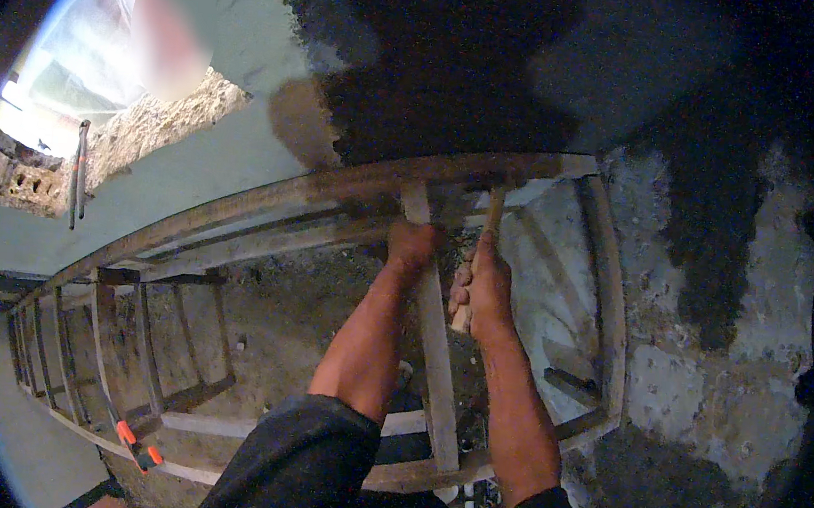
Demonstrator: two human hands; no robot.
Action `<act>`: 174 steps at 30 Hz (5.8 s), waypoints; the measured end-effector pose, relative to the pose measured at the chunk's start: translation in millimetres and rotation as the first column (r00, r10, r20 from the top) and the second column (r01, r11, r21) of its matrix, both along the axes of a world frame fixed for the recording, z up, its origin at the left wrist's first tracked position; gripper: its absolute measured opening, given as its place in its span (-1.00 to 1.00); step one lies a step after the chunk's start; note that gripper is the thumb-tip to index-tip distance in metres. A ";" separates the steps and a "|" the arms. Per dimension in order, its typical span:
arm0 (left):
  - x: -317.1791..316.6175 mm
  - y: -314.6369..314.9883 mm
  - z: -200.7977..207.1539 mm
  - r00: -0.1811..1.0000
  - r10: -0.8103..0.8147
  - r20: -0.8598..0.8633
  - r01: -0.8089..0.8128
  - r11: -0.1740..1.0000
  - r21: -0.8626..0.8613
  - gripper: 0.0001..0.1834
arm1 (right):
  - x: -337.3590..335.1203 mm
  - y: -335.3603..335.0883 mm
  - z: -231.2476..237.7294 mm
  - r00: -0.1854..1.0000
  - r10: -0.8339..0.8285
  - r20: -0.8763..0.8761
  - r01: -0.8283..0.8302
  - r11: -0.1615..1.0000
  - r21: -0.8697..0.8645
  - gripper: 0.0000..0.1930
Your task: The person cuts a wooden plank with a hand saw, then positions and secures it into a curved wooden frame using a hammer and nails. The person repeats this process for additional planks, progressively building the frame structure.
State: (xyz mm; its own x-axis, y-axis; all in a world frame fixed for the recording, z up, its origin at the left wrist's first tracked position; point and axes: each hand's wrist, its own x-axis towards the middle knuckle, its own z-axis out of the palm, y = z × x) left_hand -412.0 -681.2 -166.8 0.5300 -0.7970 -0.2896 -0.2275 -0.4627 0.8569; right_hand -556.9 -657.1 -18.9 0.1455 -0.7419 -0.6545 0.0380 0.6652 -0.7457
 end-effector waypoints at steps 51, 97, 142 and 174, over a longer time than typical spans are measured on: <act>6.2 -7.2 -8.7 0.987 -0.094 0.133 0.060 0.969 0.239 -0.41 | -5.2 -11.2 -20.5 0.940 -0.093 0.327 0.007 0.967 0.255 -0.52; -138.5 203.0 58.3 0.551 0.131 -0.824 -0.100 0.991 0.090 -0.71 | -226.9 294.7 37.3 0.964 0.108 -0.245 -0.017 0.939 0.345 -0.58; -134.2 204.7 53.9 0.499 0.040 -0.866 -0.037 0.999 0.025 -0.70 | -209.5 323.3 31.5 0.992 -0.027 -0.126 0.068 0.943 0.327 -0.55; -134.2 315.5 53.9 0.686 -0.599 -0.413 0.638 0.768 -0.055 -0.50 | -192.6 722.1 -123.5 0.341 -0.919 -0.200 0.877 0.235 0.418 -0.82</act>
